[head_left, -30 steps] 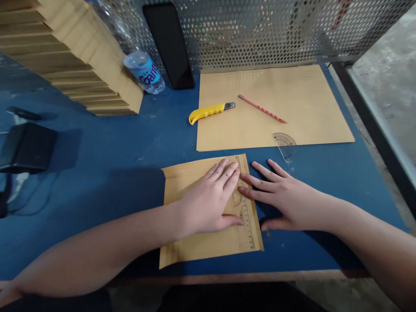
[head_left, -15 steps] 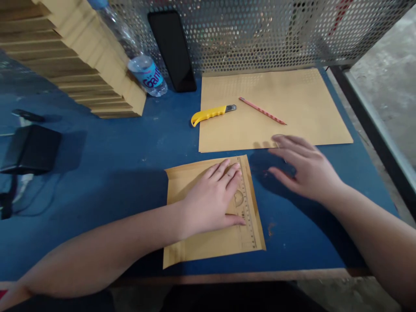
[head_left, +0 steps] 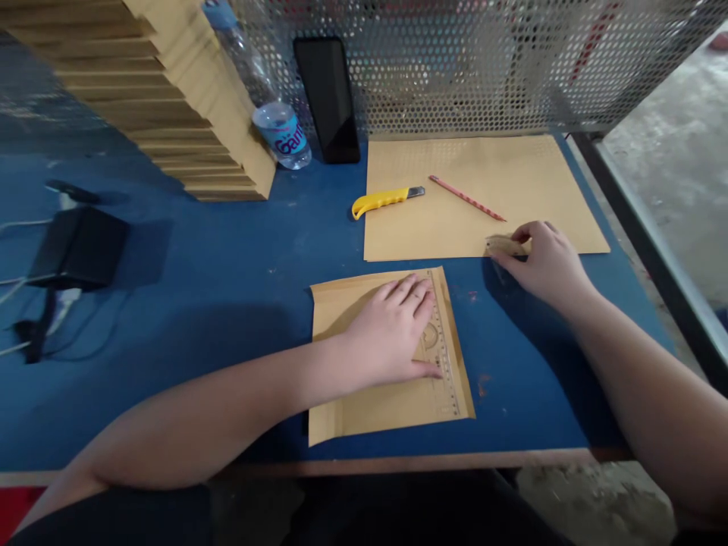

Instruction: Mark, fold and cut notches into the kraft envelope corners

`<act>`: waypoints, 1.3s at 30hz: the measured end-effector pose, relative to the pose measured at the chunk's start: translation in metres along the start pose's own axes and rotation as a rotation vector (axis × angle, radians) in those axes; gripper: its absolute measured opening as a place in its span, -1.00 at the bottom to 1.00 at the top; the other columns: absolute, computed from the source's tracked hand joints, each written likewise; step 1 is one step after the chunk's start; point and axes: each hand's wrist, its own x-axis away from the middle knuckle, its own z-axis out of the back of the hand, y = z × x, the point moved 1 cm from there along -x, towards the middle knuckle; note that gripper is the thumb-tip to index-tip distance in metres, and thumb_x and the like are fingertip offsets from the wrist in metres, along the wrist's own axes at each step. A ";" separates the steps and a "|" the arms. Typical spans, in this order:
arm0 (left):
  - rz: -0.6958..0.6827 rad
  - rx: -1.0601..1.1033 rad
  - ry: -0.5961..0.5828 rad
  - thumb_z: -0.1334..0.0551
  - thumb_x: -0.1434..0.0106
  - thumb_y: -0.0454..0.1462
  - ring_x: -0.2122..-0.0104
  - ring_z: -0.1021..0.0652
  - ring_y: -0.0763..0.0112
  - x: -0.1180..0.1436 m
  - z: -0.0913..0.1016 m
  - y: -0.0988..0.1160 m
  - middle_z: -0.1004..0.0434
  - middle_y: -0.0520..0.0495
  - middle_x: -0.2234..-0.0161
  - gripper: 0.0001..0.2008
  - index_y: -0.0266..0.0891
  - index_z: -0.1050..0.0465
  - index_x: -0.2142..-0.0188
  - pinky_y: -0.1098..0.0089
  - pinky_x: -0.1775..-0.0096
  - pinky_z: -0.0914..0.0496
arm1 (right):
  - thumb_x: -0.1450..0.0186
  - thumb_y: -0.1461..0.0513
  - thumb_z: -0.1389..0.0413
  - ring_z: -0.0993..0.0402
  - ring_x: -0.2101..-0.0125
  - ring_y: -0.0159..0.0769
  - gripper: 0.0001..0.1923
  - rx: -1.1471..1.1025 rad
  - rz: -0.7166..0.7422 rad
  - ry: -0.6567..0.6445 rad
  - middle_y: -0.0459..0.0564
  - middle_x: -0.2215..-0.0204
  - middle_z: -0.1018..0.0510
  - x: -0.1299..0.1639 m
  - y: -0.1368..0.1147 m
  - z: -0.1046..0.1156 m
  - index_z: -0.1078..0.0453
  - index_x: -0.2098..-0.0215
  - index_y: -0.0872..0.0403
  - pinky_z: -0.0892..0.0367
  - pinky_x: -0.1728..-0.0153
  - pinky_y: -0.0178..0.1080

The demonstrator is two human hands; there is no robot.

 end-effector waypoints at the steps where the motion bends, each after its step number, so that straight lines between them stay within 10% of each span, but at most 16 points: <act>1: 0.002 0.005 0.004 -0.16 -0.26 0.46 -0.54 -0.07 -0.19 0.000 0.000 0.000 0.00 -0.49 -0.53 0.25 -0.56 -0.09 -0.51 -0.02 -0.50 -0.05 | -0.26 0.00 -0.30 -0.59 0.22 0.04 -0.66 -0.048 -0.031 -0.028 0.14 0.25 -0.64 0.001 -0.006 0.001 -0.44 0.13 0.01 -0.49 0.17 0.06; 10: 0.005 0.001 -0.011 -0.16 -0.25 0.47 -0.55 -0.04 -0.18 -0.002 0.003 0.001 0.00 -0.50 -0.53 0.29 -0.60 -0.05 -0.51 0.02 -0.51 0.02 | -0.27 0.03 -0.27 -0.55 0.47 -0.24 -0.71 -0.432 -0.072 -0.193 -0.03 0.38 -0.66 0.031 -0.065 -0.007 -0.45 0.15 0.01 -0.40 0.42 -0.18; 23: -0.016 -0.011 -0.065 -0.19 -0.29 0.42 -0.55 -0.03 -0.16 -0.004 0.008 0.002 0.11 -0.57 -0.53 0.28 -0.67 0.03 -0.51 0.09 -0.52 0.03 | -0.27 0.08 -0.26 -0.54 0.55 -0.28 -0.53 -0.674 -0.076 -0.434 -0.07 0.42 -0.57 0.041 -0.072 -0.012 -0.50 -0.10 0.08 -0.53 0.53 -0.16; 39: -0.036 -0.030 -0.134 -0.15 -0.36 0.37 -0.54 -0.04 -0.27 -0.006 0.014 0.004 0.09 -0.63 -0.52 0.21 -0.69 0.01 -0.51 0.01 -0.51 0.05 | -0.42 0.23 -0.07 -0.68 0.30 -0.08 -0.61 -0.296 0.190 -0.152 0.16 0.31 -0.72 0.050 -0.110 -0.012 -0.58 -0.11 0.18 -0.51 0.17 -0.09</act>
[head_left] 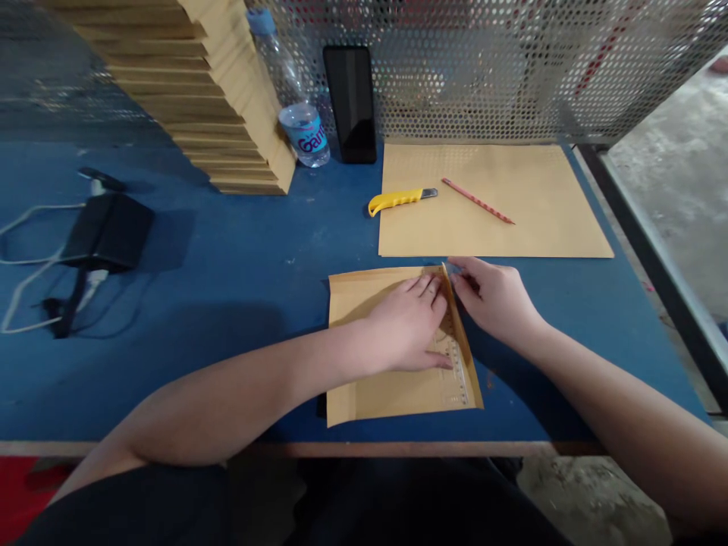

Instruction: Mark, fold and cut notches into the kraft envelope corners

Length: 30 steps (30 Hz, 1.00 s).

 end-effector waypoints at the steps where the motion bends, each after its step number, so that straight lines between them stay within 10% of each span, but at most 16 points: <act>1: 0.001 -0.003 -0.004 -0.15 -0.36 0.38 -0.54 -0.05 -0.27 0.000 0.001 0.000 0.09 -0.63 -0.52 0.22 -0.69 0.02 -0.51 0.02 -0.52 0.05 | -0.43 0.23 -0.04 -0.69 0.27 -0.06 -0.61 0.031 0.019 0.005 0.20 0.27 -0.73 0.000 -0.002 -0.001 -0.58 -0.11 0.19 -0.50 0.17 -0.09; 14: 0.001 0.019 0.047 -0.19 -0.33 0.37 -0.54 -0.04 -0.22 0.000 0.000 0.000 0.02 -0.60 -0.52 0.23 -0.70 -0.02 -0.50 0.04 -0.53 0.07 | -0.52 0.23 0.04 -0.68 0.34 -0.11 -0.66 0.194 0.123 -0.017 0.22 0.21 -0.73 0.028 -0.014 -0.002 -0.54 -0.04 0.16 -0.44 0.34 -0.19; 24: 0.051 0.143 0.050 -0.41 -0.28 -0.02 -0.55 -0.04 -0.10 0.005 0.003 0.002 0.08 -0.47 -0.56 0.07 -0.60 0.01 -0.52 -0.02 -0.51 -0.03 | -0.54 0.28 0.03 -0.74 0.31 -0.11 -0.66 0.203 0.174 -0.058 0.15 0.18 -0.75 0.073 -0.026 0.006 -0.49 -0.15 0.17 -0.53 0.38 -0.22; 30: 0.058 0.143 0.045 -0.34 -0.35 0.18 -0.57 0.01 -0.10 0.002 -0.001 0.001 0.13 -0.47 -0.56 0.12 -0.61 0.05 -0.53 -0.10 -0.51 0.00 | -0.55 0.30 0.01 -0.75 0.30 -0.17 -0.69 0.150 0.184 -0.075 0.14 0.15 -0.75 0.102 -0.037 0.009 -0.45 -0.16 0.18 -0.59 0.35 -0.25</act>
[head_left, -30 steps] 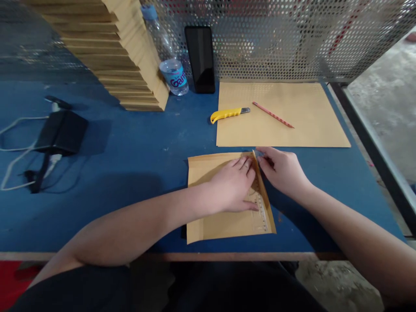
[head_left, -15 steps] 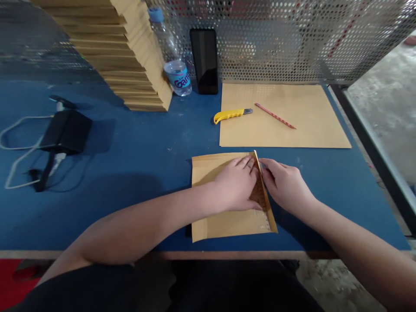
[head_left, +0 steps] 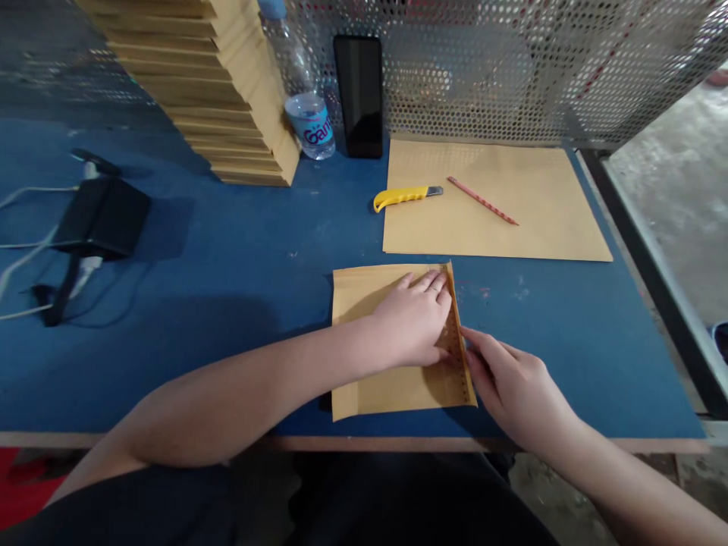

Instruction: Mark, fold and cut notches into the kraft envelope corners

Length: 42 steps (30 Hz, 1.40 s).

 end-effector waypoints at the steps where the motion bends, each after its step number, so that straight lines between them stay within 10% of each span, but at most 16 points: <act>1: 0.001 -0.006 -0.004 -0.33 -0.35 0.20 -0.57 0.01 -0.11 0.000 0.000 0.000 0.14 -0.48 -0.56 0.14 -0.62 0.05 -0.53 -0.09 -0.52 0.00 | -0.55 0.30 0.01 -0.76 0.29 -0.18 -0.69 -0.006 0.007 0.003 0.14 0.14 -0.75 0.005 -0.003 0.000 -0.45 -0.16 0.18 -0.60 0.33 -0.26; 14: -0.008 -0.015 0.056 -0.35 -0.30 0.26 -0.54 -0.09 -0.15 0.001 -0.003 0.000 0.07 -0.54 -0.53 0.19 -0.62 -0.01 -0.51 -0.07 -0.50 -0.04 | -0.49 0.38 0.06 -0.60 0.56 -0.32 -0.71 0.030 0.079 0.020 -0.05 0.45 -0.62 0.041 -0.021 0.000 -0.39 -0.10 0.16 -0.47 0.53 -0.32; 27: -0.028 -0.037 0.069 -0.40 -0.29 0.05 -0.53 -0.11 -0.14 0.002 -0.002 -0.001 0.01 -0.54 -0.53 0.04 -0.63 -0.10 -0.48 0.00 -0.49 -0.06 | -0.37 0.29 -0.05 -0.42 0.62 -0.38 -0.87 -0.003 0.013 0.003 -0.14 0.57 -0.51 -0.027 0.018 -0.001 -0.43 0.17 0.07 -0.24 0.53 -0.36; 42: -0.039 -0.055 0.078 -0.31 -0.27 0.34 -0.51 -0.15 -0.24 -0.002 -0.003 -0.002 -0.06 -0.60 -0.50 0.18 -0.64 -0.17 -0.45 0.00 -0.48 -0.07 | -0.34 0.21 -0.04 -0.49 0.51 -0.27 -0.76 0.038 -0.088 0.074 -0.04 0.52 -0.59 -0.111 0.056 -0.010 -0.49 0.10 0.07 -0.29 0.40 -0.28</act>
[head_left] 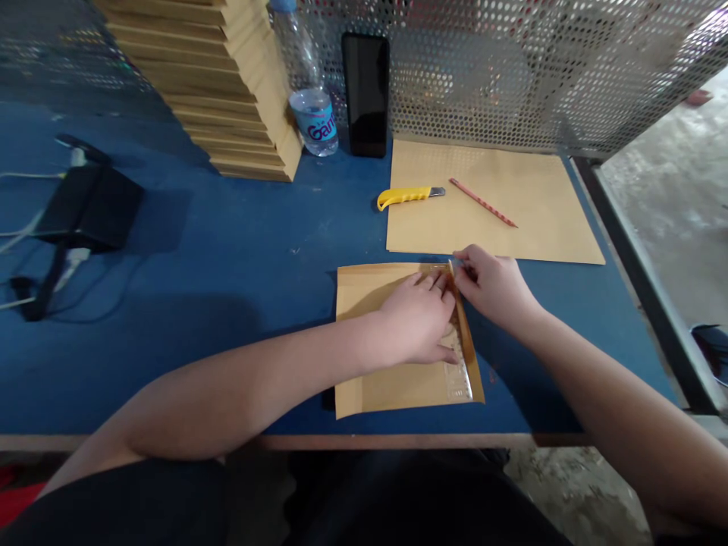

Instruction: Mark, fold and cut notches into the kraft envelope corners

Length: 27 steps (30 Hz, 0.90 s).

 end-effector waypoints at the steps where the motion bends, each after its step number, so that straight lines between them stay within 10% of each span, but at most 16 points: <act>1: -0.004 -0.001 0.012 -0.31 -0.26 0.35 -0.51 -0.15 -0.24 0.000 -0.001 0.000 -0.08 -0.60 -0.49 0.18 -0.63 -0.19 -0.44 0.00 -0.47 -0.08 | -0.34 0.21 -0.03 -0.50 0.50 -0.27 -0.74 0.003 -0.004 0.004 -0.03 0.51 -0.59 -0.002 0.001 0.000 -0.49 0.09 0.07 -0.29 0.39 -0.27; 11: 0.013 0.010 -0.037 -0.30 -0.29 0.32 -0.52 -0.13 -0.22 -0.001 0.002 0.001 -0.03 -0.59 -0.51 0.18 -0.64 -0.11 -0.48 -0.01 -0.49 -0.05 | -0.36 0.24 -0.03 -0.48 0.52 -0.25 -0.77 0.032 -0.013 -0.011 -0.04 0.54 -0.57 0.013 -0.006 0.004 -0.48 0.11 0.08 -0.26 0.40 -0.28; 20: 0.005 0.014 -0.031 -0.38 -0.30 0.06 -0.54 -0.10 -0.15 0.003 0.005 0.002 0.01 -0.56 -0.53 0.05 -0.67 -0.08 -0.48 0.04 -0.51 -0.02 | -0.44 0.26 0.02 -0.38 0.64 -0.35 -0.79 0.015 0.057 -0.108 -0.10 0.57 -0.53 0.084 -0.038 0.016 -0.46 0.11 0.10 -0.18 0.56 -0.32; 27: 0.010 0.024 -0.019 -0.33 -0.31 0.27 -0.54 -0.09 -0.16 0.003 0.001 0.001 0.05 -0.56 -0.53 0.17 -0.65 -0.06 -0.49 0.05 -0.51 -0.01 | -0.51 0.35 0.07 -0.49 0.62 -0.37 -0.74 -0.001 0.171 -0.154 -0.09 0.51 -0.57 0.144 -0.059 0.026 -0.41 -0.05 0.19 -0.34 0.56 -0.34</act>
